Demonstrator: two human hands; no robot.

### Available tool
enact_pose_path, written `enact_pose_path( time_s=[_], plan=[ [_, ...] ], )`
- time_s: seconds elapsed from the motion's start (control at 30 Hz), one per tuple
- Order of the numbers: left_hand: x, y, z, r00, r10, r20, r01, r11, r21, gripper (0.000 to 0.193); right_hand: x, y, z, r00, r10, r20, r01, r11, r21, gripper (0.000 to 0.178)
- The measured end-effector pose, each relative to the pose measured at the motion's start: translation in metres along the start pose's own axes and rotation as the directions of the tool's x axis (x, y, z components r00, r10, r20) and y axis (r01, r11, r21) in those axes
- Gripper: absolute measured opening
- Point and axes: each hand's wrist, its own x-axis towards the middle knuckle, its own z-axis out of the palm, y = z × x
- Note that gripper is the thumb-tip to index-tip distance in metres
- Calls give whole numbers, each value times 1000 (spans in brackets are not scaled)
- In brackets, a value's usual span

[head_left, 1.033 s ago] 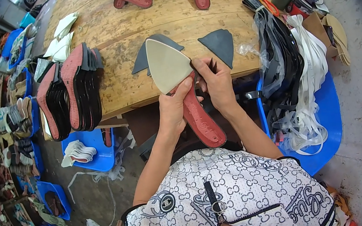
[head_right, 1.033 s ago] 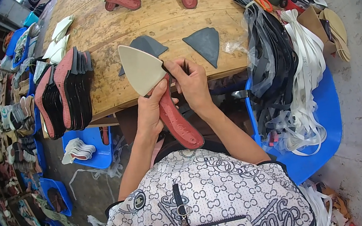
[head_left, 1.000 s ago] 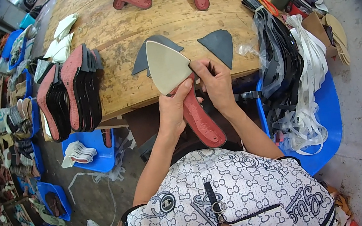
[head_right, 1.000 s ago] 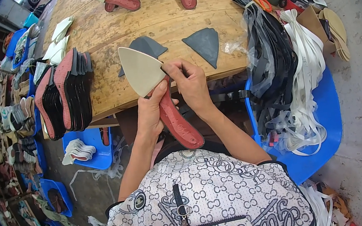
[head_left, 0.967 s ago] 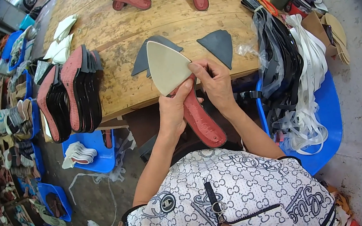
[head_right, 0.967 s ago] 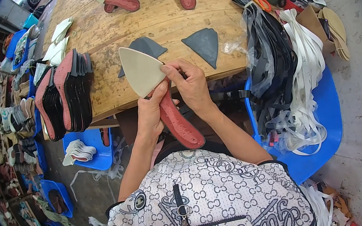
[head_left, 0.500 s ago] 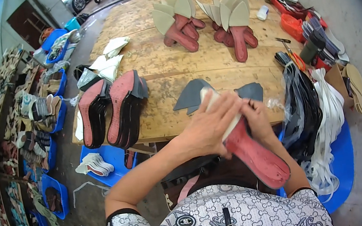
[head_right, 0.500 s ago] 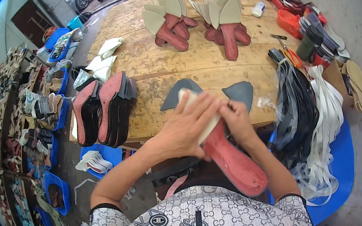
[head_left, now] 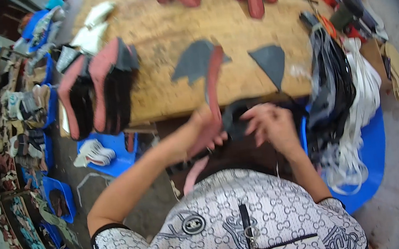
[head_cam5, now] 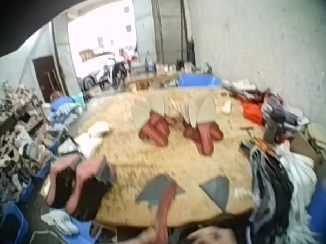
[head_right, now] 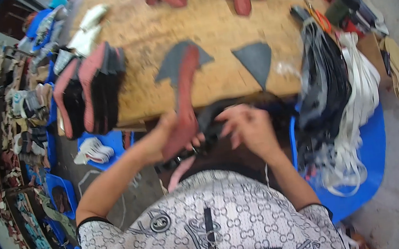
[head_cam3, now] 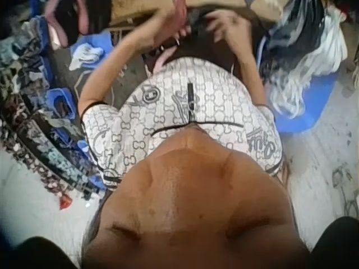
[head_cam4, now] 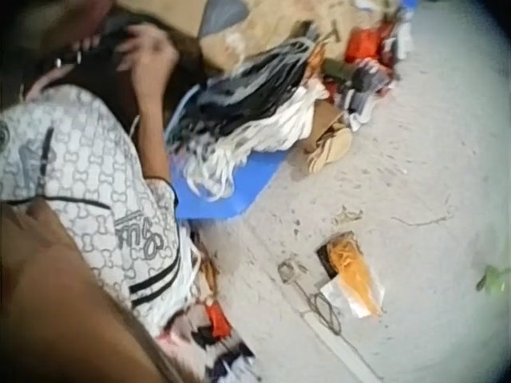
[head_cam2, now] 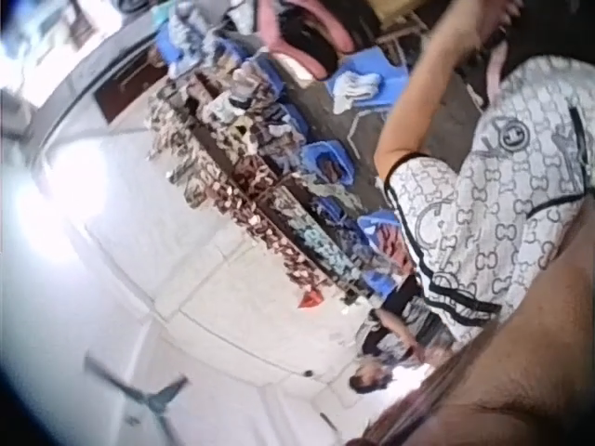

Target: Attaching straps and uppers to shoe soles in a factory setting.

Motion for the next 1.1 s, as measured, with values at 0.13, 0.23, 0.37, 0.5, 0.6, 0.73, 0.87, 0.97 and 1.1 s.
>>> enact_pose_path(
  time_s=[0.13, 0.23, 0.37, 0.5, 0.6, 0.73, 0.87, 0.97, 1.1],
  plan=[
    [-8, 56, 35, 994, -40, -103, 53, 991, 122, 68, -1, -5, 44, 988, 151, 33, -153, 986, 60, 41],
    [-15, 74, 47, 998, -59, 3, 54, 938, 342, 77, 16, -4, 34, 970, -126, -209, 170, 962, 212, 24],
    [-30, 65, 53, 987, 158, -7, -61, 422, 905, 88, 7, -7, 24, 972, -55, -230, 181, 796, 578, 10],
    [-31, 53, 49, 980, 186, 68, -108, 211, 971, 91, -29, -3, 38, 986, 20, -164, 75, 830, 553, 9],
    [-23, 41, 38, 984, 148, 97, -146, 366, 919, 92, -29, 12, 27, 994, -33, -108, 75, 908, 413, 22],
    [-17, 51, 41, 966, 48, 253, -256, 282, 925, 91, -21, 5, 16, 981, 142, -131, -67, 885, 460, 16],
    [-4, 53, 29, 966, -106, 237, -173, 421, 890, 82, -35, -1, 18, 981, 161, -105, -71, 810, 582, 19],
    [0, 40, 21, 960, 26, 279, -258, 469, 845, 75, -31, -5, 16, 984, 99, -148, -27, 906, 423, 18],
    [-7, 27, 16, 958, 140, 249, -283, 341, 897, 72, -17, -6, 21, 948, 172, -267, -40, 899, 436, 19]
  ],
)
